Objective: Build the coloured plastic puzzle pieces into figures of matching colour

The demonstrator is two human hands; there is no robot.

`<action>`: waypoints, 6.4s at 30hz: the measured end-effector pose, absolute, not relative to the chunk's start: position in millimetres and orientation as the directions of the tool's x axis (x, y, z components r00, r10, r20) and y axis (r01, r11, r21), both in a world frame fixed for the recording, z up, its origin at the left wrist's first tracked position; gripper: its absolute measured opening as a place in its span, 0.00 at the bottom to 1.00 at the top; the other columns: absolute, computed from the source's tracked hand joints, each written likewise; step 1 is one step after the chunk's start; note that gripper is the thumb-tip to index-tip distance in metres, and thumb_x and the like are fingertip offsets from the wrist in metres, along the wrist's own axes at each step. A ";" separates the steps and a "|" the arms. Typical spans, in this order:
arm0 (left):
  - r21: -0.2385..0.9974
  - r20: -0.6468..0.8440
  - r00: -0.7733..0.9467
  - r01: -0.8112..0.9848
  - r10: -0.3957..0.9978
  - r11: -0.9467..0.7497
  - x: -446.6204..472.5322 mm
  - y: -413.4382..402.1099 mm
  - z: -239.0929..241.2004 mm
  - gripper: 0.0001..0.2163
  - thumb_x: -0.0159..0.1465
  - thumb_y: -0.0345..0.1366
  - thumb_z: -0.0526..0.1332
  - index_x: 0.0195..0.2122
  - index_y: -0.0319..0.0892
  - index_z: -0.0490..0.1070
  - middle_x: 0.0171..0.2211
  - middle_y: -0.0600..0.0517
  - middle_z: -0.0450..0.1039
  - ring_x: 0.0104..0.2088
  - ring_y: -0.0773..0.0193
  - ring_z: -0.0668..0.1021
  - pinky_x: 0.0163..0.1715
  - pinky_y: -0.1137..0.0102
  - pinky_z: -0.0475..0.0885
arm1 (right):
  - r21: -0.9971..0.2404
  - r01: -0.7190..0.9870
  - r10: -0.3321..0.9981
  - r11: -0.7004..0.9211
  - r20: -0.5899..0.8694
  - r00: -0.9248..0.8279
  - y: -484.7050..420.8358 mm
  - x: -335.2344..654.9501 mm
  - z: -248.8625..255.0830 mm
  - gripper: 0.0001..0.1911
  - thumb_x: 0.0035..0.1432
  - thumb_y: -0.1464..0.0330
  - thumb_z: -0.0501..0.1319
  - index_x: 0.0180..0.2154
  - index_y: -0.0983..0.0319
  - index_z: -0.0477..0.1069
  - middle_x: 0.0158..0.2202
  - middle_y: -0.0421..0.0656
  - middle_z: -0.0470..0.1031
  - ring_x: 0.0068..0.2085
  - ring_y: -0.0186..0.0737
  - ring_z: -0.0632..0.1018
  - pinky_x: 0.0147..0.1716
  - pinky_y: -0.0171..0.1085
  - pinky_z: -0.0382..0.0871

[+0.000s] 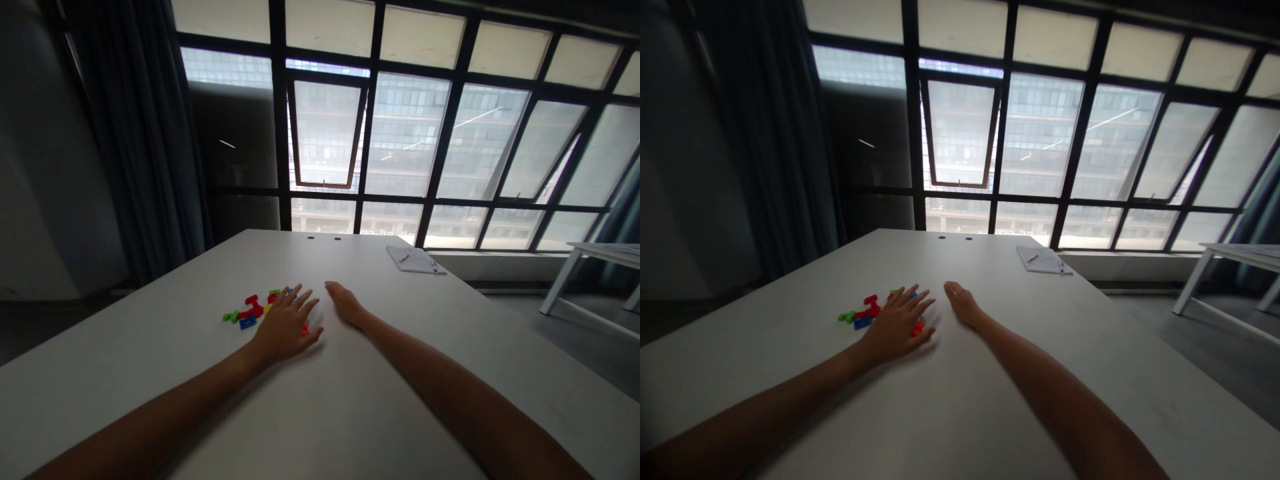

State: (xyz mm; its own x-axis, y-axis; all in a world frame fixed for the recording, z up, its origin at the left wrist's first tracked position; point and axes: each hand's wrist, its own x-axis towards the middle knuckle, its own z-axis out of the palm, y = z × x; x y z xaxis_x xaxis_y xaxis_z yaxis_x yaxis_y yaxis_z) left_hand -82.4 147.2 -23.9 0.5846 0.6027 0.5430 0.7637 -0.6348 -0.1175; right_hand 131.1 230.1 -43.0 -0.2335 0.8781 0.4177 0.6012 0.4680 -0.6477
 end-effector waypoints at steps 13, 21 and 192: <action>0.035 0.248 0.420 0.897 0.873 -0.441 -82.5 206.0 -30.8 0.21 0.69 0.46 0.52 0.58 0.46 0.72 0.60 0.40 0.70 0.62 0.40 0.66 0.62 0.37 0.51 | -0.159 0.871 0.848 0.464 0.365 -0.385 163.6 311.3 -66.9 0.22 0.68 0.61 0.52 0.56 0.63 0.73 0.59 0.53 0.74 0.61 0.51 0.73 0.63 0.53 0.64; -0.087 0.308 0.437 0.898 0.845 -0.432 -129.1 199.1 -15.3 0.17 0.73 0.43 0.50 0.50 0.39 0.74 0.45 0.40 0.75 0.49 0.45 0.75 0.53 0.46 0.65 | -0.153 0.881 0.847 0.448 0.389 -0.362 156.5 293.8 -59.4 0.17 0.67 0.67 0.53 0.52 0.63 0.75 0.53 0.53 0.78 0.56 0.50 0.77 0.58 0.47 0.68; 0.708 0.025 0.767 0.439 0.641 -0.553 -27.7 164.9 -5.1 0.24 0.71 0.54 0.53 0.61 0.48 0.71 0.58 0.50 0.73 0.55 0.54 0.76 0.56 0.62 0.72 | -0.585 0.606 0.832 0.539 0.254 -0.494 149.7 246.5 -16.0 0.11 0.60 0.66 0.64 0.44 0.61 0.78 0.44 0.45 0.81 0.43 0.43 0.80 0.46 0.43 0.75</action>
